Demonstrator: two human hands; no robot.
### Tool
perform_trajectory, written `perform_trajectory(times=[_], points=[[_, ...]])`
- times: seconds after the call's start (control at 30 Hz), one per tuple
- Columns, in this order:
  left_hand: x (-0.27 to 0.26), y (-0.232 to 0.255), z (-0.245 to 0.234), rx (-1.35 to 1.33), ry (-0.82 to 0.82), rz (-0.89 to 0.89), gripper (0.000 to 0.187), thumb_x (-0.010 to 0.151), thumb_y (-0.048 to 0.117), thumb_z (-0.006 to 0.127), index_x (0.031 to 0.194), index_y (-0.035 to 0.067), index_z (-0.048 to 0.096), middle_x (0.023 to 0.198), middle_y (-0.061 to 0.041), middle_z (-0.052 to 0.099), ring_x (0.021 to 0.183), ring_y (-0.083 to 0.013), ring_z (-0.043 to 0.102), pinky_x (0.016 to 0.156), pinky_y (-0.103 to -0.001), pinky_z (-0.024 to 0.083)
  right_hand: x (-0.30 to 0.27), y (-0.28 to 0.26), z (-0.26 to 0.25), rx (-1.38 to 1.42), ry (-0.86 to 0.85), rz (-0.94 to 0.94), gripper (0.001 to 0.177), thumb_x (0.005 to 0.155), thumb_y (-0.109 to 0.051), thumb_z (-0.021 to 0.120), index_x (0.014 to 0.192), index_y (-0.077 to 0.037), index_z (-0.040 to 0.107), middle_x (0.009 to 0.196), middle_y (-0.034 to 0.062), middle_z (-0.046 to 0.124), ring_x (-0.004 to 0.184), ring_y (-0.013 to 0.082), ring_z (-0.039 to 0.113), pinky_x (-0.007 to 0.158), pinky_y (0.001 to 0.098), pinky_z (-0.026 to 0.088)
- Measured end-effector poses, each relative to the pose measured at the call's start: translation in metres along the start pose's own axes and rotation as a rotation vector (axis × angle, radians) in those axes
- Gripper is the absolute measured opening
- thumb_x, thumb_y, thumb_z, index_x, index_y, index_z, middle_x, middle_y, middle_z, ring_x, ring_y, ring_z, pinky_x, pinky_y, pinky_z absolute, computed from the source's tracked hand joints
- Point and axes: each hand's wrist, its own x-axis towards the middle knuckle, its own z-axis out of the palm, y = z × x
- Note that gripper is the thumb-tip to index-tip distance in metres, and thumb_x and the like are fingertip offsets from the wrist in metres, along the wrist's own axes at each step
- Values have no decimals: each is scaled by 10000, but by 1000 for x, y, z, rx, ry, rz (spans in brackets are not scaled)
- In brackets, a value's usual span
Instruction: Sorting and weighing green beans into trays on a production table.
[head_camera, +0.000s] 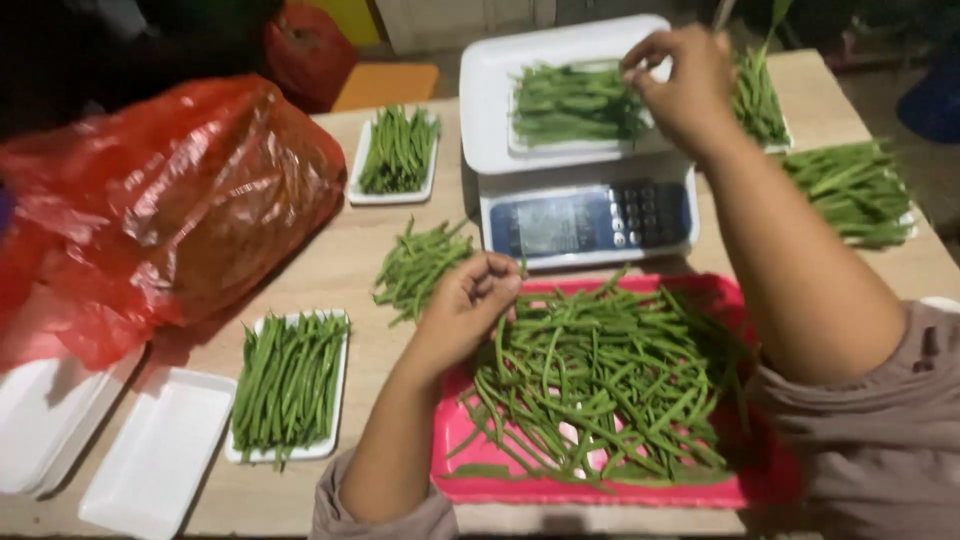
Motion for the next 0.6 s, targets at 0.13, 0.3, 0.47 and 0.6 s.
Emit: perform_trajectory(times=[0.13, 0.3, 0.47, 0.6], points=[[-1, 3, 2, -19, -20, -52, 116, 997, 179, 657, 1066, 86, 646, 837, -4, 629, 686, -75, 611, 592, -201, 451, 3, -25, 6, 47, -37, 106, 79, 939, -252, 810, 993, -304, 786, 1137, 122, 640, 1177, 433, 457, 916, 605, 334], [-3, 8, 2, 62, -46, -24, 149, 1004, 200, 642, 1093, 82, 651, 871, 8, 641, 737, -81, 639, 678, -216, 491, 13, -28, 13, -39, 4, 28, 107, 933, -248, 836, 1009, -315, 801, 1124, 113, 625, 1139, 408, 456, 821, 594, 339], [-4, 12, 2, 72, -32, -29, 144, 1006, 238, 636, 1075, 113, 648, 728, -19, 641, 551, -51, 477, 505, -208, 370, 20, -13, 23, -70, 41, 22, 117, 930, -261, 871, 992, -334, 804, 1342, 97, 643, 1220, 484, 406, 883, 641, 302], [-4, 13, 2, 83, -33, 11, 158, 1003, 215, 642, 1101, 92, 655, 838, 14, 638, 727, -73, 630, 686, -214, 489, 19, -5, 25, -83, 8, 47, 96, 941, -265, 853, 983, -334, 800, 1363, 79, 628, 1220, 483, 396, 899, 664, 278]])
